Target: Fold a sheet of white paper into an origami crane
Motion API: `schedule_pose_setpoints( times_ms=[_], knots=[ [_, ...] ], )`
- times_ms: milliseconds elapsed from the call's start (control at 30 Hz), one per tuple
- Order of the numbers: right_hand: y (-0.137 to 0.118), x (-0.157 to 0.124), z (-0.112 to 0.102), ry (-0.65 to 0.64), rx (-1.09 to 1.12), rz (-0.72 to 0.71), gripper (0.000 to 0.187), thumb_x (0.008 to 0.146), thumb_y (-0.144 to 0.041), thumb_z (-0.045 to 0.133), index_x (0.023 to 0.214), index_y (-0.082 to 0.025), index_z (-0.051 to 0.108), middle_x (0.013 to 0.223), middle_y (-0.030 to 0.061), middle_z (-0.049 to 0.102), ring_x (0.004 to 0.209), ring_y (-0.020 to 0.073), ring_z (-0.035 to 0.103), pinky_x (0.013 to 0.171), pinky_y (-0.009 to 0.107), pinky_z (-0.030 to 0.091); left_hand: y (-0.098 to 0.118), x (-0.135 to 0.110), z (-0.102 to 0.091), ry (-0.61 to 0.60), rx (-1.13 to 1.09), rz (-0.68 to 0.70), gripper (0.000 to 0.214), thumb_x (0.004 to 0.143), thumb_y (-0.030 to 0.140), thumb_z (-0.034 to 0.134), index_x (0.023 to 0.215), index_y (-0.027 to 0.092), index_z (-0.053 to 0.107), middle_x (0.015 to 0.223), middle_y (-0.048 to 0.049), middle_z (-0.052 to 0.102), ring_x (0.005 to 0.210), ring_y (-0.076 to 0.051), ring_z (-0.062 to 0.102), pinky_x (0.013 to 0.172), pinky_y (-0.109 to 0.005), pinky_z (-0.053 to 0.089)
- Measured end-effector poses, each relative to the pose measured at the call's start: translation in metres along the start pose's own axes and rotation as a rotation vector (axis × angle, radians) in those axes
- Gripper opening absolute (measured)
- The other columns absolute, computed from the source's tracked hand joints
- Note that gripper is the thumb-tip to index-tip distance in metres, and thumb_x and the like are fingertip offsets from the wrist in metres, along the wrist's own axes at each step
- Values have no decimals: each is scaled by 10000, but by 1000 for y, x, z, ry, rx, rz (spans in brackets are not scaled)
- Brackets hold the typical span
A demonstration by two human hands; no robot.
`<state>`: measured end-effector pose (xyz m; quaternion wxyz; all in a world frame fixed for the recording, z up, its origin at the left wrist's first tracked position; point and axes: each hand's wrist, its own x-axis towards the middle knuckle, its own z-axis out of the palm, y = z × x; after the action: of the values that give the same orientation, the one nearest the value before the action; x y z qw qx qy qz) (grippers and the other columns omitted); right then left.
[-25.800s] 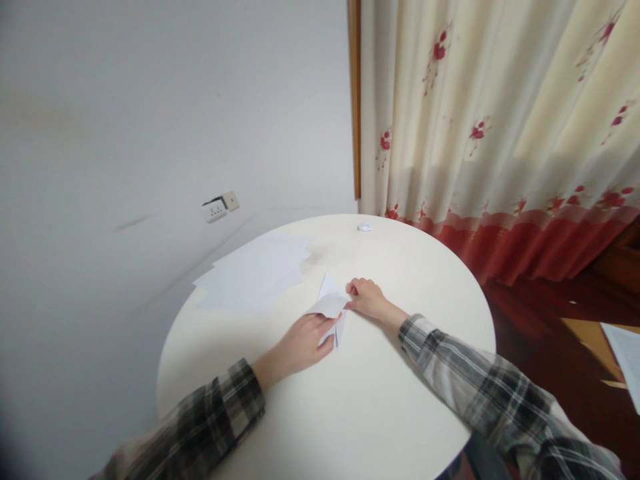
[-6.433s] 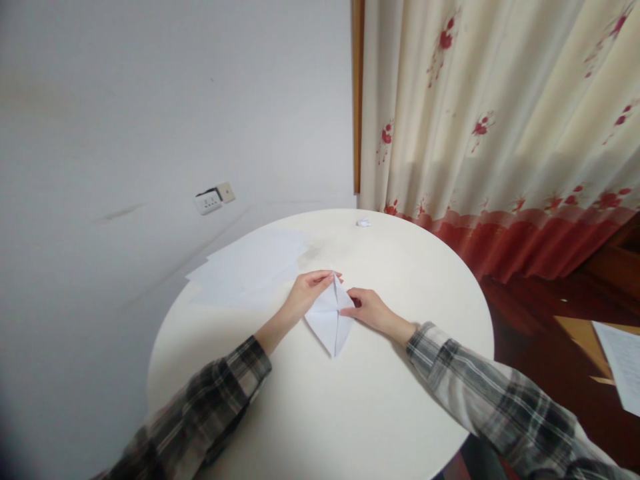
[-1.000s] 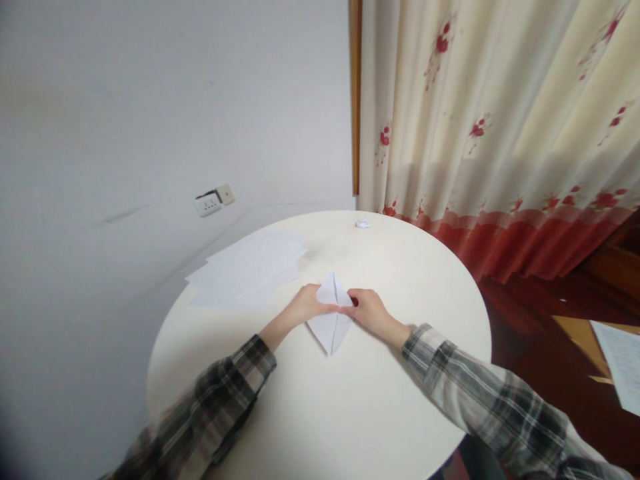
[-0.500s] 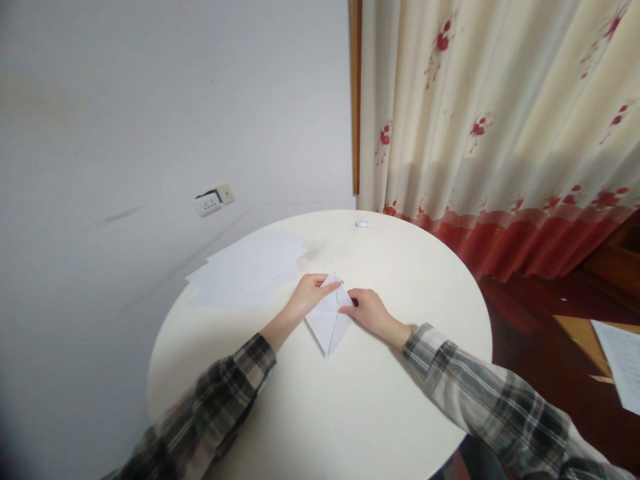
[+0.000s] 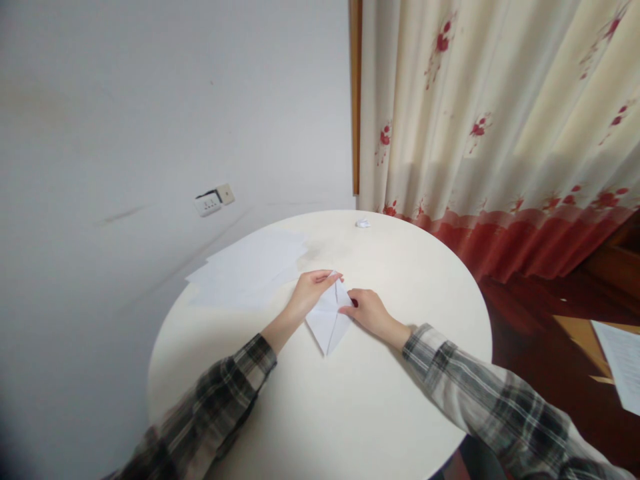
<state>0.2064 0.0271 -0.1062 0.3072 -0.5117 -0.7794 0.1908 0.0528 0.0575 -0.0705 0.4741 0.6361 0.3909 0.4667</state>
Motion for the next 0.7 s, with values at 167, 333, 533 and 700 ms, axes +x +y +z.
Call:
schedule_pose_setpoints(
  times_ms=[167, 333, 533, 700],
  knots=[
    [-2, 0, -1, 1, -11, -5, 235, 755, -318, 604, 601, -153, 538, 550, -26, 493, 511, 98, 388, 500, 209, 273, 0, -2, 3, 28, -17, 1, 248, 673, 358, 634, 722, 119, 677, 751, -63, 684, 685, -166, 612, 612, -235, 448],
    [-4, 0, -2, 3, -12, -15, 247, 763, -328, 597, 599, -155, 533, 549, -25, 487, 509, 97, 384, 496, 206, 276, 2, -4, 3, 45, -7, 2, 259, 691, 365, 619, 715, 114, 677, 748, -63, 688, 686, -170, 616, 602, -236, 447],
    [-3, -1, -2, -5, -12, -6, 223, 765, -318, 590, 619, -153, 555, 562, -17, 508, 519, 102, 406, 498, 206, 290, 5, -5, 3, 35, 29, 44, 254, 720, 364, 599, 702, 121, 671, 765, -60, 688, 724, -171, 620, 645, -239, 455],
    [-3, 0, -1, -15, -10, 8, 214, 770, -294, 562, 612, -150, 570, 558, -15, 511, 530, 105, 418, 506, 202, 292, 5, -2, 2, 12, 72, 94, 255, 768, 344, 560, 701, 120, 661, 751, -59, 683, 720, -167, 620, 662, -244, 458]
  ],
)
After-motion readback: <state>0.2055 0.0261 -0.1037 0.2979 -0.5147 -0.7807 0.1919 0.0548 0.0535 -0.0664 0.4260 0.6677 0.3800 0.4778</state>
